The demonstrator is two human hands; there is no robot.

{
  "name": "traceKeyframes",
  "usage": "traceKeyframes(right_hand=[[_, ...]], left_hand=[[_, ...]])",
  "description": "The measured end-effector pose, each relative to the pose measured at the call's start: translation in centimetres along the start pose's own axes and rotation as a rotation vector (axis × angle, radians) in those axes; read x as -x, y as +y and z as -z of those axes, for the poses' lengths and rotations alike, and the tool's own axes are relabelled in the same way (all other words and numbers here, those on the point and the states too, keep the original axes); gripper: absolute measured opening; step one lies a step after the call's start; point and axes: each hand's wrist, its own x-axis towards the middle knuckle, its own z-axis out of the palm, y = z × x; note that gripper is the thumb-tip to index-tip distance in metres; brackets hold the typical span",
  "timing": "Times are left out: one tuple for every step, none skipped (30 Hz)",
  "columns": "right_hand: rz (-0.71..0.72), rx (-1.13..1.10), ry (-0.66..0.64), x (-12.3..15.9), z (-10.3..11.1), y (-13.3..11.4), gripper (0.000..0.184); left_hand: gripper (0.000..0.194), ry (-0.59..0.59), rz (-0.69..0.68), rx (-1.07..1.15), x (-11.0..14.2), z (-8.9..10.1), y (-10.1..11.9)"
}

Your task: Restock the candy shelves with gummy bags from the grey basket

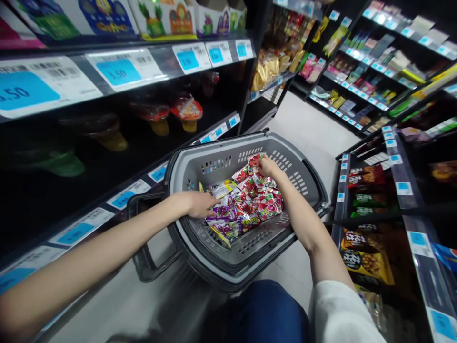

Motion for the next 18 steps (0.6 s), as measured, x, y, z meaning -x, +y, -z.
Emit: traceKeyframes(right_hand=[[-0.03, 0.026, -0.012, 0.0, -0.3, 0.3, 0.025], [-0.056, 0.05, -0.027, 0.0, -0.7, 0.5, 0.025], [-0.079, 0.074, -0.044, 0.0, -1.0, 0.5, 0.028], [-0.099, 0.099, -0.063, 0.0, -1.2, 0.5, 0.031], [-0.115, 0.124, -0.083, 0.0, -1.5, 0.3, 0.034], [-0.129, 0.149, -0.106, 0.1, -1.6, 0.1, 0.037], [-0.139, 0.175, -0.128, 0.1, -1.8, -0.2, 0.04], [-0.147, 0.201, -0.15, 0.2, -1.9, -0.5, 0.044], [-0.153, 0.224, -0.17, 0.2, -1.9, -0.8, 0.048], [-0.156, 0.246, -0.186, 0.3, -2.0, -1.1, 0.053], [-0.158, 0.266, -0.199, 0.3, -2.1, -1.3, 0.058], [-0.161, 0.285, -0.206, 0.4, -2.1, -1.4, 0.064], [-0.164, 0.303, -0.209, 0.5, -2.2, -1.5, 0.068], [-0.167, 0.32, -0.209, 0.5, -2.2, -1.5, 0.071], [-0.168, 0.336, -0.204, 0.5, -2.2, -1.5, 0.073], [-0.169, 0.35, -0.197, 0.5, -2.3, -1.4, 0.074], [-0.167, 0.362, -0.19, 0.5, -2.3, -1.3, 0.075], [-0.163, 0.37, -0.183, 0.5, -2.4, -1.2, 0.075]], left_hand=[[0.053, -0.018, -0.001, -0.022, 0.0, 0.0, 0.0], [0.054, -0.031, -0.001, -0.037, 0.0, 0.1, 0.0], [0.054, -0.036, 0.001, -0.048, 0.1, 0.1, 0.1], [0.054, -0.035, 0.003, -0.058, 0.1, 0.1, 0.1], [0.054, -0.027, 0.005, -0.067, 0.2, 0.1, 0.1], [0.054, -0.018, 0.003, -0.074, 0.2, 0.1, 0.1], [0.054, -0.009, 0.003, -0.079, 0.2, 0.1, 0.1], [0.054, 0.0, 0.003, -0.084, 0.3, 0.1, 0.2], [0.054, 0.008, 0.004, -0.088, 0.3, 0.1, 0.2], [0.053, 0.015, 0.006, -0.091, 0.3, 0.1, 0.2], [0.053, 0.018, 0.009, -0.092, 0.3, 0.2, 0.2], [0.052, 0.02, 0.011, -0.092, 0.3, 0.2, 0.3], [0.052, 0.022, 0.012, -0.092, 0.4, 0.2, 0.3], [0.052, 0.022, 0.013, -0.089, 0.4, 0.2, 0.3], [0.052, 0.02, 0.014, -0.084, 0.5, 0.3, 0.4], [0.052, 0.017, 0.014, -0.08, 0.5, 0.3, 0.4], [0.053, 0.014, 0.014, -0.075, 0.6, 0.4, 0.5], [0.053, 0.011, 0.014, -0.07, 0.7, 0.4, 0.5]])
